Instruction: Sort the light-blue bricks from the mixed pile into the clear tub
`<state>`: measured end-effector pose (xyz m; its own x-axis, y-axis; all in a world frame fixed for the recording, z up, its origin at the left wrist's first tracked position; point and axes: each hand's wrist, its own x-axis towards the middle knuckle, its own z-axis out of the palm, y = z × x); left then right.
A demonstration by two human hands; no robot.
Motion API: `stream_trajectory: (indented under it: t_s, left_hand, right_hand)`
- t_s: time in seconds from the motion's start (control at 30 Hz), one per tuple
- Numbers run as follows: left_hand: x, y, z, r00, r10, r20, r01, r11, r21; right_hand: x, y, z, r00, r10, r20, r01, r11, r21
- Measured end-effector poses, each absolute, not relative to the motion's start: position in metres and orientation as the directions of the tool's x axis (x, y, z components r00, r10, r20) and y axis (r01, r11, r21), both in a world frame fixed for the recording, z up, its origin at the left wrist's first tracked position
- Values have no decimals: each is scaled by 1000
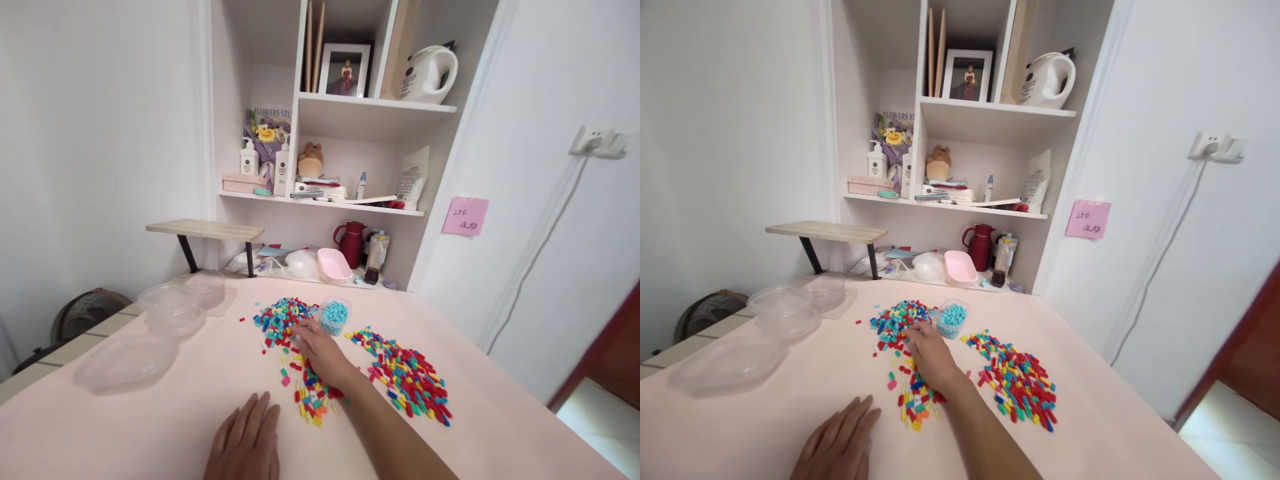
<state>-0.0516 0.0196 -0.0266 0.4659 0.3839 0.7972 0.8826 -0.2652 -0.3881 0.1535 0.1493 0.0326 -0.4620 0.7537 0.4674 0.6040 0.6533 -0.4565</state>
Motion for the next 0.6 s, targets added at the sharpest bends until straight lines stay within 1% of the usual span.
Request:
stream_trajectory:
  t_s: [0.1,0.17,0.37,0.5,0.6]
  left_hand:
    - [-50,19,-22,469,371,801,880,-267,-392]
    - [-49,19,-21,468,359,808,881,-268,-391]
    - [-49,20,-24,461,362,810,884,-265,-385]
    - [-50,19,-25,461,384,800,885,-270,-380]
    - [-51,19,-25,462,374,804,883,-275,-379]
  right_hand:
    - [149,147,29,-559,728,397,646,683,-341]
    - [147,146,28,-570,735,367,667,675,-315]
    - [151,146,31,-553,731,399,616,681,-395]
    - [154,143,37,-553,743,377,595,669,-445]
    - [155,142,39,-497,767,406,590,642,-490]
